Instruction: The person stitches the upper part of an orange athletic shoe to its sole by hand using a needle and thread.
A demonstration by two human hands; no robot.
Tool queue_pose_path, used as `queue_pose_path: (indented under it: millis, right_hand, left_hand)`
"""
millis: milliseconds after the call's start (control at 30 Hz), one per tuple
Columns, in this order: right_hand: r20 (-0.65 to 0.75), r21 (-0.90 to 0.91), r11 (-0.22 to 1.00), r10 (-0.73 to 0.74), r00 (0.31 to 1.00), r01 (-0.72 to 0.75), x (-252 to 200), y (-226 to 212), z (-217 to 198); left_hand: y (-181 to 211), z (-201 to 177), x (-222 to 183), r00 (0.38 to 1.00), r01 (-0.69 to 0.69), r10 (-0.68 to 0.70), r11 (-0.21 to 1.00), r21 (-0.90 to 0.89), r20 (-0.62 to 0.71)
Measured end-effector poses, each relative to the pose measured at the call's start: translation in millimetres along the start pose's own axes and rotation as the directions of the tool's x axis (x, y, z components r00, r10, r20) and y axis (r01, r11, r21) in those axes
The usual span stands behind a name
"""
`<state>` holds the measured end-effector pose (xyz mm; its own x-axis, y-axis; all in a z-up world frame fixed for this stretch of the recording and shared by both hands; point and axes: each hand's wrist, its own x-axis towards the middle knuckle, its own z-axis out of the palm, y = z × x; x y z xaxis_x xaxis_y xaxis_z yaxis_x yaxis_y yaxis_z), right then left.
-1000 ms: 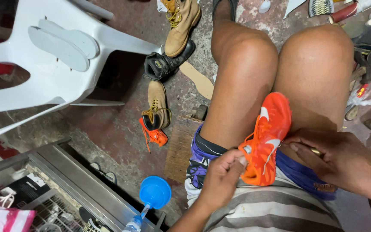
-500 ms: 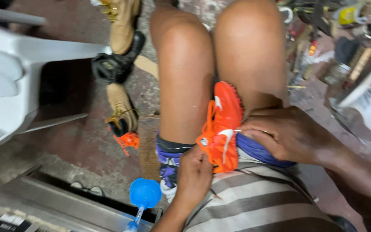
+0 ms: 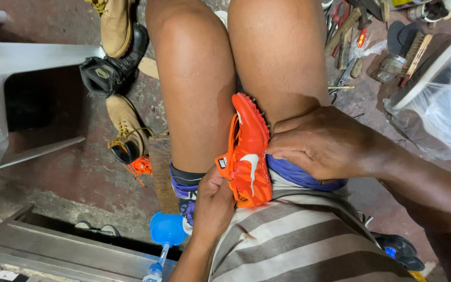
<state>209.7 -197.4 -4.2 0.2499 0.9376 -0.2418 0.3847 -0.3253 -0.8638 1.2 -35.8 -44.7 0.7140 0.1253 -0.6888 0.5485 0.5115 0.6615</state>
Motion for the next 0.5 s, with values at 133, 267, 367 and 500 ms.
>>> queue_pose_path:
  millis: [133, 267, 367, 500]
  right_hand:
    - [-0.003, -0.002, 1.0, -0.011, 1.0, 0.011, 1.3, -0.8, -0.1]
    - [-0.023, -0.037, 0.999, -0.023, 0.999, 0.022, 0.6, -3.5, 1.9]
    - [-0.031, -0.186, 0.978, -0.103, 0.994, 0.096, -0.4, -6.1, 2.6]
    - [-0.023, -0.252, 0.962, -0.112, 0.993, 0.103, -3.1, -8.7, 4.7]
  left_hand:
    - [-0.9, -1.4, 4.1, 0.999, 0.045, -0.039, 0.983, -0.18, 0.033]
    - [-2.4, -2.7, 4.9, 0.997, 0.061, -0.047, 0.959, -0.277, 0.06]
    - [-3.6, -1.9, 3.8, 1.0, 0.015, -0.014, 0.982, -0.189, 0.007]
    - [-3.9, 1.1, 4.3, 0.998, 0.006, -0.02, 0.966, -0.258, -0.052]
